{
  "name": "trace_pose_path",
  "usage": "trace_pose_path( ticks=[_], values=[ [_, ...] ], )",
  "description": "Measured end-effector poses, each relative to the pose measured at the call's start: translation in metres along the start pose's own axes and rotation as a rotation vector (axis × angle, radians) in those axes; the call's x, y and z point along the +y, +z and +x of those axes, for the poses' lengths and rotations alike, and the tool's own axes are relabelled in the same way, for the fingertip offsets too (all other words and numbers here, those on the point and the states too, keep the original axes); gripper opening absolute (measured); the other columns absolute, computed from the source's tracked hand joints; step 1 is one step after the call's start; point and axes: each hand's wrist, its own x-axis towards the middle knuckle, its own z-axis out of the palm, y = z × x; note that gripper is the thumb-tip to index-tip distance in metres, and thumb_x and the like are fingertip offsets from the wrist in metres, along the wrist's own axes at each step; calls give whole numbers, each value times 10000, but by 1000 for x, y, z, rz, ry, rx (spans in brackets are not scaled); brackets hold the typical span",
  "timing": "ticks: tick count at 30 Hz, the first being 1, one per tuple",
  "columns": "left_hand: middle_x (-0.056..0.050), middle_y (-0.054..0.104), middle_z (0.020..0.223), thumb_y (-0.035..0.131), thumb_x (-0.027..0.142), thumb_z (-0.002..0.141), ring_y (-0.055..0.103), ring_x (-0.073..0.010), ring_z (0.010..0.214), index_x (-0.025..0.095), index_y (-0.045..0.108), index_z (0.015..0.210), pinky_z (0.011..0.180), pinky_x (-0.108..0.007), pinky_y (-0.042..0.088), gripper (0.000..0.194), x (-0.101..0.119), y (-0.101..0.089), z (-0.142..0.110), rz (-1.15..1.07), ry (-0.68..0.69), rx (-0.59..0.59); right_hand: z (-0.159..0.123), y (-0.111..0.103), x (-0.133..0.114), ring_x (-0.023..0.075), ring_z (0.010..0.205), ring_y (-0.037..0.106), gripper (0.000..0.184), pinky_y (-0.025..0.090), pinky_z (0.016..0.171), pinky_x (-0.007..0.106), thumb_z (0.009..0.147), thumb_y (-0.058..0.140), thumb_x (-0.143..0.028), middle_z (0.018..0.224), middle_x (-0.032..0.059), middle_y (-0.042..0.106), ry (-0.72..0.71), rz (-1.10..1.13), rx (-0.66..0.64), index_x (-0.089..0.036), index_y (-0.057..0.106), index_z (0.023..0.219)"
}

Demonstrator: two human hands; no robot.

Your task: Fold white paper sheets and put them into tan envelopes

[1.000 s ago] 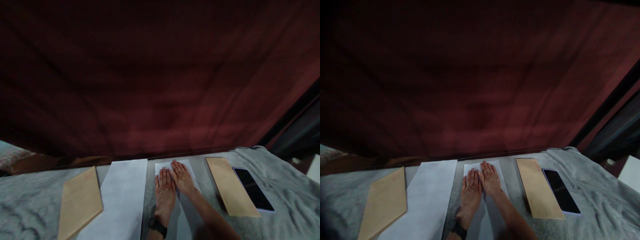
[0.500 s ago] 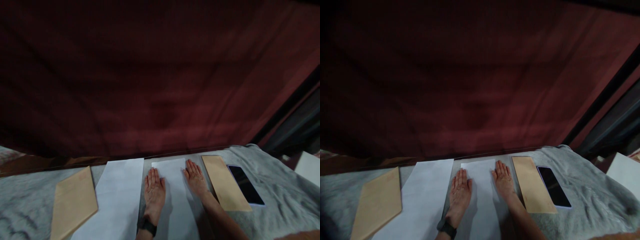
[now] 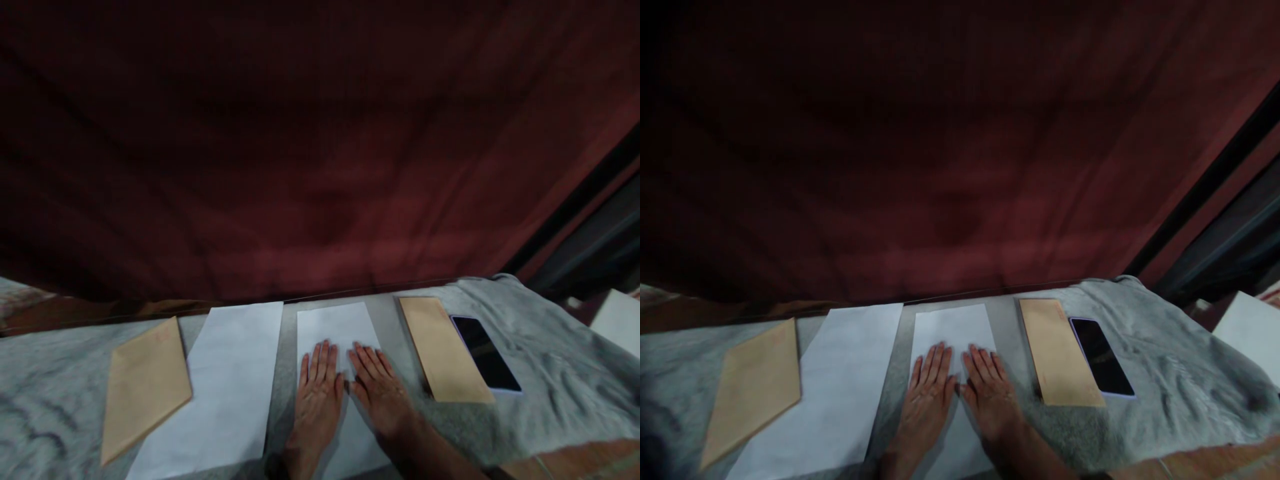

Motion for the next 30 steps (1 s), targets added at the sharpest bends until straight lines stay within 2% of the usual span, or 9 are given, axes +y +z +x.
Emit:
trace_pose_path(
  ticks=[3, 8, 11, 13, 16, 18, 20, 25, 30],
  values=[
    [-118, 428, 1592, 411, 314, 1017, 372, -284, 1490, 164, 392, 1553, 1212, -511, 314, 557, -9, -9, -2, -17, -50, -56, -5, -6, 25, 276, 1428, 452, 516, 324, 1195, 499, 1051, 445, -366, 1580, 95, 445, 44, -39, -35, -202, 428, 1540],
    [-150, 430, 1579, 368, 366, 1033, 420, -318, 1459, 133, 416, 1540, 1178, -532, 357, 559, -28, -17, -7, 3, -107, -75, -15, -9, 54, 305, 1397, 482, 517, 346, 1180, 504, 1055, 423, -405, 1548, 122, 488, 133, -75, -19, -161, 481, 1507],
    [-180, 425, 1578, 361, 365, 1031, 408, -345, 1463, 101, 382, 1553, 1177, -554, 348, 585, -30, -24, -11, 26, -142, -31, -17, -11, 52, 305, 1410, 470, 536, 367, 1171, 503, 1062, 382, -374, 1538, 150, 494, 168, -53, 27, -133, 426, 1539],
    [-177, 408, 1592, 366, 342, 1028, 386, -333, 1477, 103, 324, 1578, 1197, -548, 319, 601, -21, -31, -14, 26, -120, -11, -16, -15, 40, 295, 1432, 445, 555, 367, 1176, 497, 1065, 362, -342, 1559, 153, 465, 163, -27, 46, -128, 349, 1577],
    [-114, 405, 1610, 373, 273, 1022, 356, -271, 1499, 161, 262, 1603, 1238, -505, 261, 602, 0, -40, -21, -4, 21, -26, -17, -20, 14, 275, 1475, 382, 581, 343, 1199, 477, 1062, 371, -319, 1602, 140, 401, 85, 26, 17, -132, 276, 1604],
    [-83, 417, 1608, 387, 260, 1017, 360, -255, 1497, 186, 273, 1600, 1239, -499, 256, 599, 12, -43, -26, -17, 121, -52, -20, -22, -1, 264, 1490, 356, 581, 324, 1214, 474, 1054, 403, -316, 1619, 115, 374, -8, 65, -35, -164, 286, 1603],
    [-72, 422, 1607, 415, 282, 1016, 373, -264, 1489, 204, 304, 1590, 1230, -515, 262, 589, 15, -44, -31, -10, 152, -69, -24, -23, -8, 256, 1491, 354, 560, 306, 1224, 483, 1047, 434, -313, 1620, 93, 376, -62, 90, -70, -199, 335, 1586],
    [-60, 434, 1600, 474, 381, 1009, 402, -289, 1472, 265, 373, 1561, 1200, -543, 301, 573, -5, -45, -36, -10, 111, -118, -21, -29, 10, 266, 1458, 415, 518, 329, 1214, 504, 1023, 501, -318, 1599, 78, 415, -41, 101, -144, -231, 445, 1531],
    [-133, 494, 1550, 441, 375, 1009, 493, -317, 1406, 198, 513, 1481, 1131, -532, 418, 509, -30, -47, -34, -37, -36, -135, -12, -45, 43, 206, 1466, 402, 581, 348, 1221, 428, 958, 423, -94, 1603, 78, 407, -21, 163, -296, -187, 445, 1531]
  ],
)
